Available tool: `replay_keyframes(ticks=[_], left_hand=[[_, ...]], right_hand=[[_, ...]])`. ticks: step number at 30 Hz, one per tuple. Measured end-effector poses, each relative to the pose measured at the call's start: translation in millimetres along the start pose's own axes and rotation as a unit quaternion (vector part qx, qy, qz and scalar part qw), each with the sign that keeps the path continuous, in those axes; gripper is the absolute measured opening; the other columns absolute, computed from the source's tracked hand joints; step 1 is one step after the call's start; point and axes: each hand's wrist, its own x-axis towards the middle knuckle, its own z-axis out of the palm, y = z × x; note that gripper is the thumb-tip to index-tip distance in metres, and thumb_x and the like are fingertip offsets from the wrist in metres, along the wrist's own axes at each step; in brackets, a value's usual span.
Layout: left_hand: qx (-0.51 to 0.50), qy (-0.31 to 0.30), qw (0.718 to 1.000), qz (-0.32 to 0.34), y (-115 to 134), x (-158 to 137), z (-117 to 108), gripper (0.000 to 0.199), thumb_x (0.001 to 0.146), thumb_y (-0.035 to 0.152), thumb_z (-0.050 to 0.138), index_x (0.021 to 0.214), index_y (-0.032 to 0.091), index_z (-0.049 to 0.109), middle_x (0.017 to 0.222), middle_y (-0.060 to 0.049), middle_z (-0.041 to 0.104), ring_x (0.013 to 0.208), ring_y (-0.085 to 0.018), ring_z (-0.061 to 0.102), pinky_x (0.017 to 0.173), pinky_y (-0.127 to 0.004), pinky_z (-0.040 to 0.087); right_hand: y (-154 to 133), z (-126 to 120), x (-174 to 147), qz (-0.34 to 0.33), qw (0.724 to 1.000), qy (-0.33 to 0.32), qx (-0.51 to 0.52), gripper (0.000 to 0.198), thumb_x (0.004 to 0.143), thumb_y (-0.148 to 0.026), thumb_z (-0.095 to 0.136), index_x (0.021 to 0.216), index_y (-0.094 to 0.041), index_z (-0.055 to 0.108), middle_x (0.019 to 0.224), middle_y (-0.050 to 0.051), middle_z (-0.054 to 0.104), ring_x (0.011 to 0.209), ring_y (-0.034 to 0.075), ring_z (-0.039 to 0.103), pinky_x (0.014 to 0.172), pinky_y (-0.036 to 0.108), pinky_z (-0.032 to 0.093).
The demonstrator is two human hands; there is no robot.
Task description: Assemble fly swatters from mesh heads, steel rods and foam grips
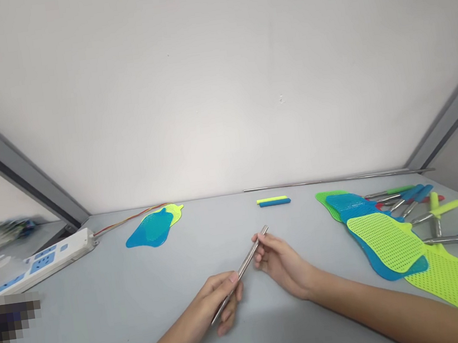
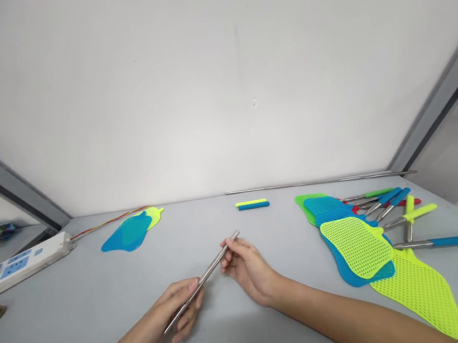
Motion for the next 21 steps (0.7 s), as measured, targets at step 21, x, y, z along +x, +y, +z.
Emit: replay_keyframes(ticks=[21], left_hand=[[0.374, 0.149, 0.913, 0.068, -5, 0, -8, 0.037, 0.085, 0.043, 0.022, 0.057, 0.02, 0.025, 0.054, 0.006, 0.022, 0.05, -0.01, 0.024, 0.048, -0.022, 0.021]], right_hand=[[5, -8, 7, -0.126, 0.985, 0.117, -0.027, 0.027, 0.074, -0.045, 0.047, 0.068, -0.019, 0.044, 0.05, -0.006, 0.031, 0.045, 0.009, 0.037, 0.048, 0.024, 0.031]])
